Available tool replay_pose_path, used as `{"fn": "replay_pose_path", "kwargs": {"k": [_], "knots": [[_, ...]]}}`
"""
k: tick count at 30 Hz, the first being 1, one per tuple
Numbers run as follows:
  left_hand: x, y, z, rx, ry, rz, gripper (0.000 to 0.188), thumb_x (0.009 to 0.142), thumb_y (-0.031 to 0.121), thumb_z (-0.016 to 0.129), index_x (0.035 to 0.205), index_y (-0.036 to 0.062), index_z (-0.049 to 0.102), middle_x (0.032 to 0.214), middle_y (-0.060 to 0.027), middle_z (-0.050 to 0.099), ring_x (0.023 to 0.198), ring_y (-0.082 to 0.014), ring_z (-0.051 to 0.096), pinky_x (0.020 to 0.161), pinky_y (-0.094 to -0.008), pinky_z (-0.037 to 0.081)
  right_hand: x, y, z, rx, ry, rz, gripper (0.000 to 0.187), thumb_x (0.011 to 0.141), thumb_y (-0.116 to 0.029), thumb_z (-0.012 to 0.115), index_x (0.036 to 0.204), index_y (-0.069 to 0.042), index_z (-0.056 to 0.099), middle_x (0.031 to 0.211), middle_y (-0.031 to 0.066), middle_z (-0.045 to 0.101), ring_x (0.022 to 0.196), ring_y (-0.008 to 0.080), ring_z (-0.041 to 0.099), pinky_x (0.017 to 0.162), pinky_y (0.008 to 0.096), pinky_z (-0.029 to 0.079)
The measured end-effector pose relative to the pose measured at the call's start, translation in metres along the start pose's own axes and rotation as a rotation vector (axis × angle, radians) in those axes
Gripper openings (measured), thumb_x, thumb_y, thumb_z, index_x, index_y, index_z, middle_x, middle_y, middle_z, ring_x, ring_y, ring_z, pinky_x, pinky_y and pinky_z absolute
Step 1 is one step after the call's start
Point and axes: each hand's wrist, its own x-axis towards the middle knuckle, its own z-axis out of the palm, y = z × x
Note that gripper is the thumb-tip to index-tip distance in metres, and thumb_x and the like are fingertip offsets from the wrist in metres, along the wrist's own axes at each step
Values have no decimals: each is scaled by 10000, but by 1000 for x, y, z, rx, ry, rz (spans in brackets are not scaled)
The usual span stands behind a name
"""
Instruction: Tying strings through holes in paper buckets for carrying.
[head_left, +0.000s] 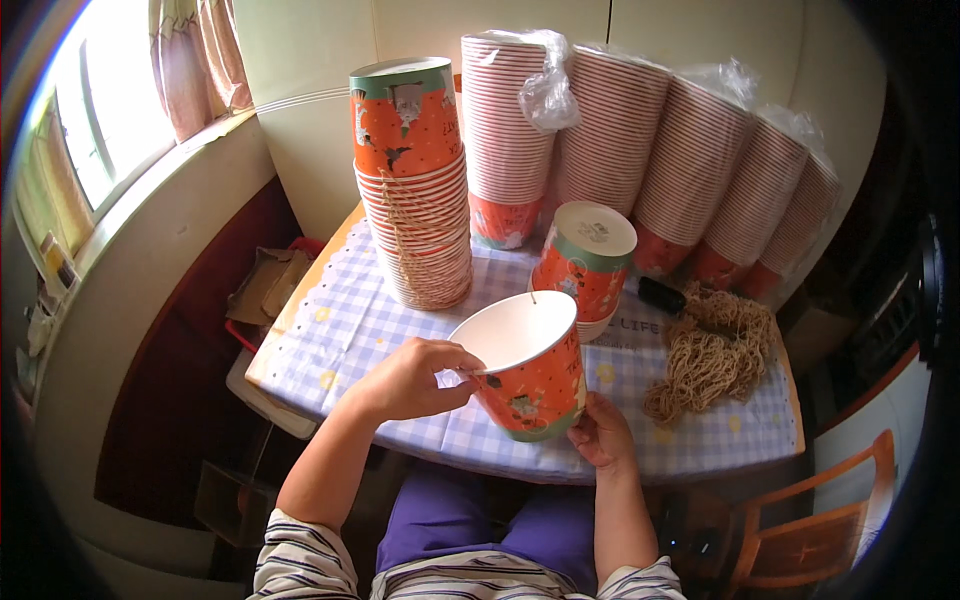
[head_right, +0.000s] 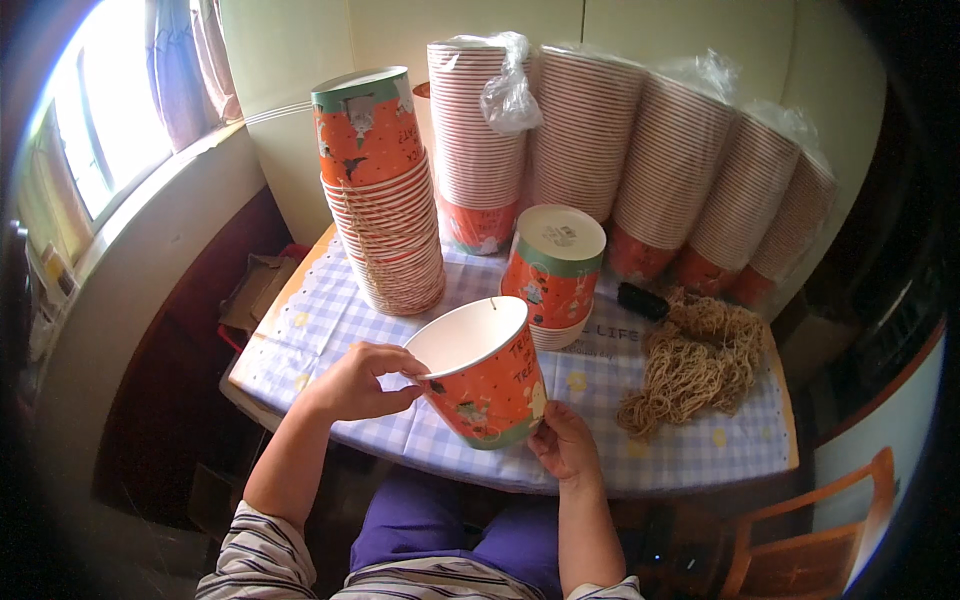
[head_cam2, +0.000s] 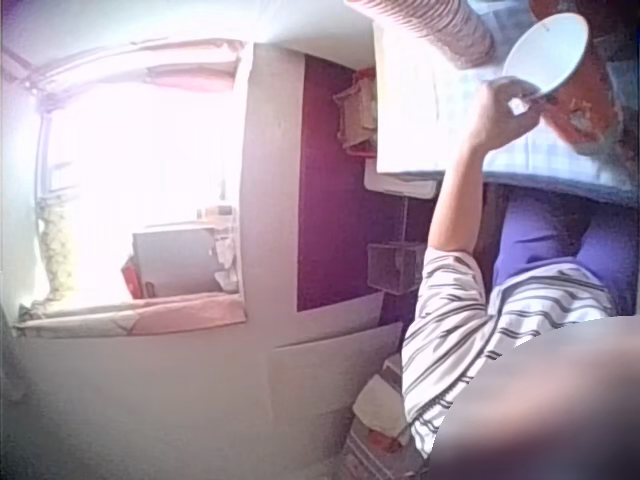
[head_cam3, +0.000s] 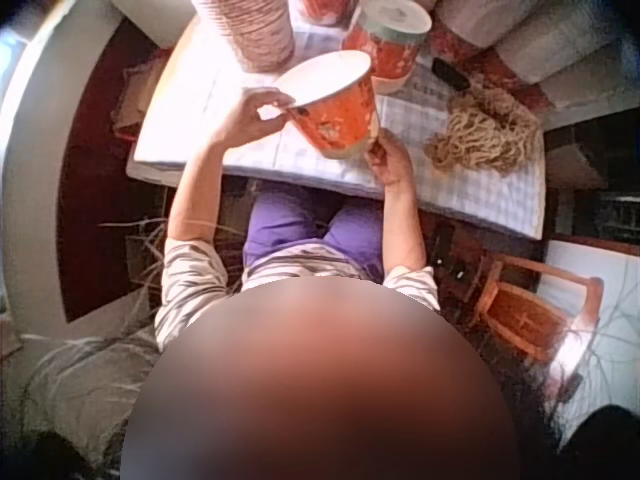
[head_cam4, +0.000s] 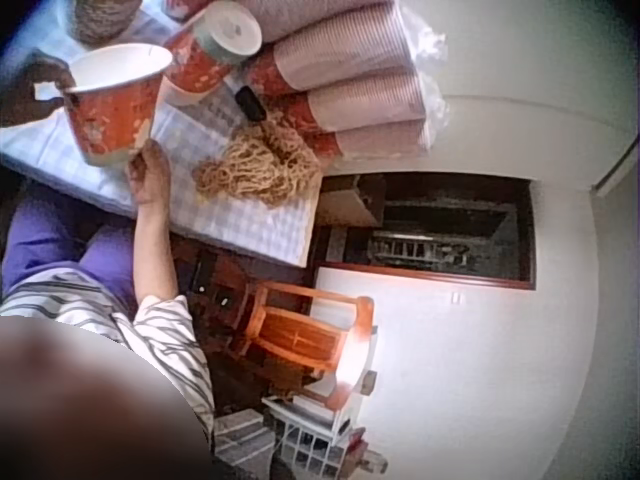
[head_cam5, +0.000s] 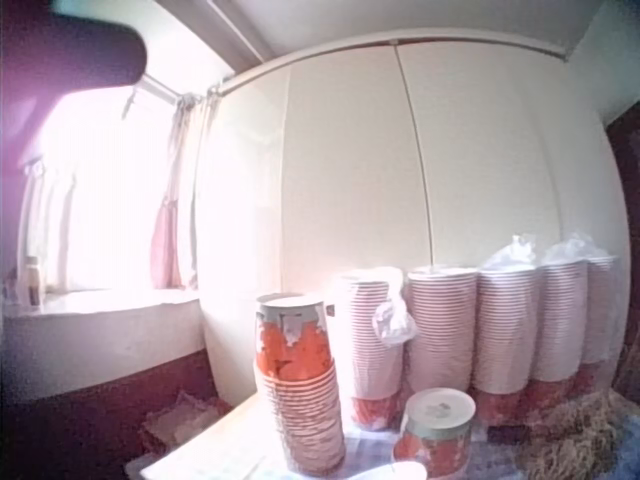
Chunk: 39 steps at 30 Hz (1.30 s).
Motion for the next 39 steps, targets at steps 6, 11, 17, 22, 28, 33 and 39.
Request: {"fn": "replay_pose_path", "kwargs": {"k": [6, 11, 17, 22, 28, 33, 39], "knots": [[1, 0, 2, 98, 29, 91, 135, 715, 51, 683, 846, 19, 688, 757, -118, 669, 709, -276, 644, 696, -359, 519, -1, 1, -4, -34, 14, -17, 189, 897, -233, 623, 960, -62, 573, 894, 46, 656, 692, 107, 619, 499, 213, 443], [2, 1, 3, 126, 45, 145, 135, 683, 36, 691, 818, 27, 694, 725, -119, 668, 707, -279, 648, 700, -358, 520, 0, 1, -2, -69, 42, -22, 184, 891, -240, 632, 935, -73, 571, 876, 35, 648, 676, 105, 601, 496, 211, 421], [3, 1, 3, 129, 27, 142, 139, 681, 33, 688, 819, 25, 694, 732, -118, 670, 712, -277, 650, 704, -360, 520, 3, 2, -7, -95, 86, -4, 180, 892, -235, 634, 941, -74, 572, 867, 30, 641, 689, 101, 585, 520, 224, 418], [3, 0, 6, 95, -28, 109, 190, 664, -4, 704, 848, 41, 699, 758, -106, 671, 727, -263, 654, 682, -349, 525, 5, 1, -2, -88, 121, 18, 202, 889, -235, 639, 980, -67, 572, 884, 20, 638, 709, 102, 578, 543, 231, 418], [3, 2, 5, 180, -6, 169, 152, 680, 25, 683, 831, 33, 697, 728, -112, 669, 706, -267, 650, 696, -355, 516, 7, 3, -15, -67, 71, 46, 200, 888, -224, 640, 1001, -71, 578, 882, 21, 644, 708, 104, 589, 548, 233, 423], [1, 1, 3, 151, -29, 140, 185, 670, 11, 690, 852, 44, 702, 765, -110, 677, 762, -271, 653, 735, -361, 520, 9, 4, -13, -37, 54, 65, 165, 901, -211, 621, 980, -68, 592, 829, 25, 656, 673, 109, 605, 544, 232, 436], [3, 8, 3, 103, -81, 73, 205, 684, 10, 701, 885, 51, 694, 813, -109, 679, 824, -276, 650, 782, -367, 517, 8, 3, -13, -32, 22, 62, 190, 913, -242, 599, 989, -68, 592, 833, 29, 655, 677, 113, 605, 539, 238, 452]]}}
